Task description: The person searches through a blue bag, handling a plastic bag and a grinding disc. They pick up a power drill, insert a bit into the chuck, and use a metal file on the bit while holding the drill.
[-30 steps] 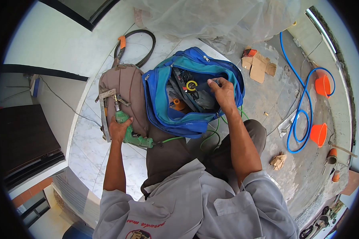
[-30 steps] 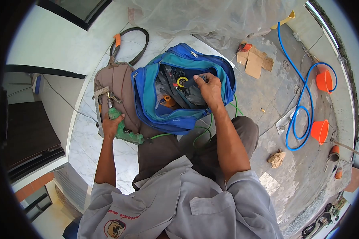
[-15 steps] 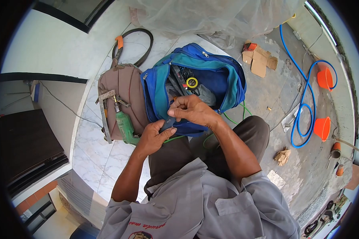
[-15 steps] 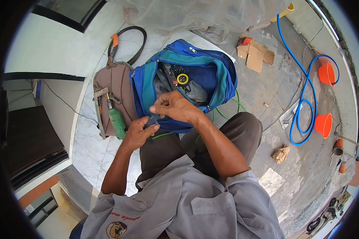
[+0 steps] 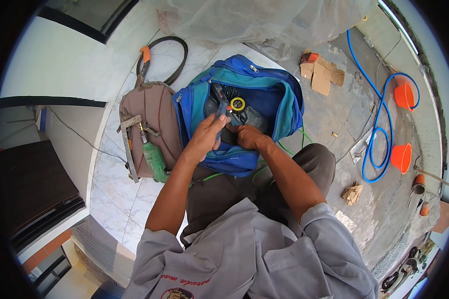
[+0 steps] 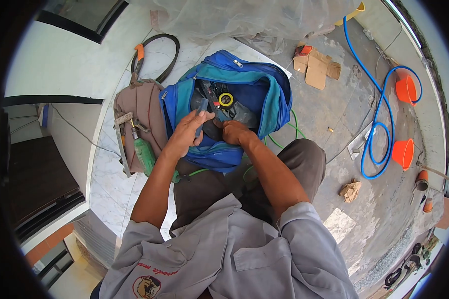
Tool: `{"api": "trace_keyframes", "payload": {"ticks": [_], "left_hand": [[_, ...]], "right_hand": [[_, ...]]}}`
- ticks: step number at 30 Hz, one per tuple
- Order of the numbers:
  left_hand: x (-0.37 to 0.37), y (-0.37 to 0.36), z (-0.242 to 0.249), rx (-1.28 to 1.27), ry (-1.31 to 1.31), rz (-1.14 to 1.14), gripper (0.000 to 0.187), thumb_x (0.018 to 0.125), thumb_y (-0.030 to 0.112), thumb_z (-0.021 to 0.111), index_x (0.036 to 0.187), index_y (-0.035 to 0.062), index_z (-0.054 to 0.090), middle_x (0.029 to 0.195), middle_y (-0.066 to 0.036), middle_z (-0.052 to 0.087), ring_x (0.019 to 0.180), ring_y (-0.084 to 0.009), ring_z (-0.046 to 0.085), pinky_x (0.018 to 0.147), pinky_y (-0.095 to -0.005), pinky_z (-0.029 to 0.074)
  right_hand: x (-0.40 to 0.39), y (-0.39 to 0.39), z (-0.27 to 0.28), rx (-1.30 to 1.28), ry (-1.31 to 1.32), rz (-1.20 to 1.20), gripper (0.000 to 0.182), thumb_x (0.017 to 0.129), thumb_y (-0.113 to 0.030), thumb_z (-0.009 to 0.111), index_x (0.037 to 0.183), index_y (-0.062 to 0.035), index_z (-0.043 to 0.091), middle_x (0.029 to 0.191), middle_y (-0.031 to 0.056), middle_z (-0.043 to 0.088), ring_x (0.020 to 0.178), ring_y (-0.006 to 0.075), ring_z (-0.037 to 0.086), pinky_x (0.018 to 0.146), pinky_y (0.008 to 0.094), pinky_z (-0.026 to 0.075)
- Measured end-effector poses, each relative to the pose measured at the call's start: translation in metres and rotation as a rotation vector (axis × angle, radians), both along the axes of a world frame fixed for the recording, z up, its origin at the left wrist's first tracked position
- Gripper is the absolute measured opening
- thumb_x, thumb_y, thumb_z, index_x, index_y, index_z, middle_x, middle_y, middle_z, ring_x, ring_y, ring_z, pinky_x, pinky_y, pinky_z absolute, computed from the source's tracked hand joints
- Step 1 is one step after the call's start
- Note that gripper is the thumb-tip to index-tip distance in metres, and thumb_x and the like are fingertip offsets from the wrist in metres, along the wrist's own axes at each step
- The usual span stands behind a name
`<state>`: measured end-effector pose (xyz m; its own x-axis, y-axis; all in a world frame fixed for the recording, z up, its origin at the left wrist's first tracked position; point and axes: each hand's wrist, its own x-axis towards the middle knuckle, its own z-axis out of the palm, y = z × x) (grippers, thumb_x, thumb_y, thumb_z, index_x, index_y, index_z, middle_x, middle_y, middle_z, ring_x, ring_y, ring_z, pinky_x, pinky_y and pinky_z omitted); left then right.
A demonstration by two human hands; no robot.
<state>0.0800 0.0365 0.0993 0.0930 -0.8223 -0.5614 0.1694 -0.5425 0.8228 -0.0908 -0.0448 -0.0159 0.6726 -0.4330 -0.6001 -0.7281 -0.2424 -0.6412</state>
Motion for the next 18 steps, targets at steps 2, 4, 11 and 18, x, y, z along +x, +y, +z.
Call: {"api": "trace_keyframes", "payload": {"ticks": [2,4,11,18], "left_hand": [[-0.005,-0.025,-0.026,0.171,-0.054,-0.011,0.055,0.108,0.051,0.049,0.132,0.0029,0.059,0.125,-0.009,0.067,0.05,-0.0097,0.044,0.045,-0.0263,0.033],[-0.007,-0.031,-0.047,0.296,-0.095,0.016,0.057,0.107,0.052,0.048,0.133,0.002,0.056,0.133,-0.01,0.064,0.049,-0.0108,0.045,0.044,-0.027,0.033],[0.0,0.002,-0.084,0.34,-0.177,0.122,0.062,0.104,0.054,0.052,0.133,-0.0002,0.054,0.126,-0.01,0.067,0.048,-0.0127,0.048,0.042,-0.0286,0.034],[-0.001,0.006,-0.087,0.248,-0.163,0.076,0.069,0.102,0.05,0.058,0.142,-0.005,0.043,0.071,-0.007,0.056,0.047,-0.017,0.051,0.043,-0.0333,0.038]], "right_hand": [[-0.005,-0.01,-0.011,0.001,-0.028,-0.043,0.056,0.087,-0.009,0.05,0.142,-0.0152,0.063,0.135,0.0199,0.066,0.129,0.0368,0.06,0.111,0.0405,0.046],[-0.01,-0.018,-0.027,-0.054,0.001,-0.09,0.053,0.086,-0.008,0.052,0.137,-0.0143,0.067,0.13,0.0209,0.068,0.124,0.0375,0.063,0.107,0.0412,0.049],[-0.003,-0.03,-0.029,-0.4,0.09,-0.461,0.037,0.086,-0.009,0.056,0.12,-0.0067,0.07,0.113,0.0266,0.072,0.117,0.0411,0.066,0.101,0.0479,0.053],[-0.034,-0.049,-0.061,-0.349,0.158,-0.4,0.031,0.086,-0.011,0.059,0.112,0.0001,0.071,0.116,0.0271,0.072,0.113,0.0441,0.068,0.099,0.0495,0.054]]}}
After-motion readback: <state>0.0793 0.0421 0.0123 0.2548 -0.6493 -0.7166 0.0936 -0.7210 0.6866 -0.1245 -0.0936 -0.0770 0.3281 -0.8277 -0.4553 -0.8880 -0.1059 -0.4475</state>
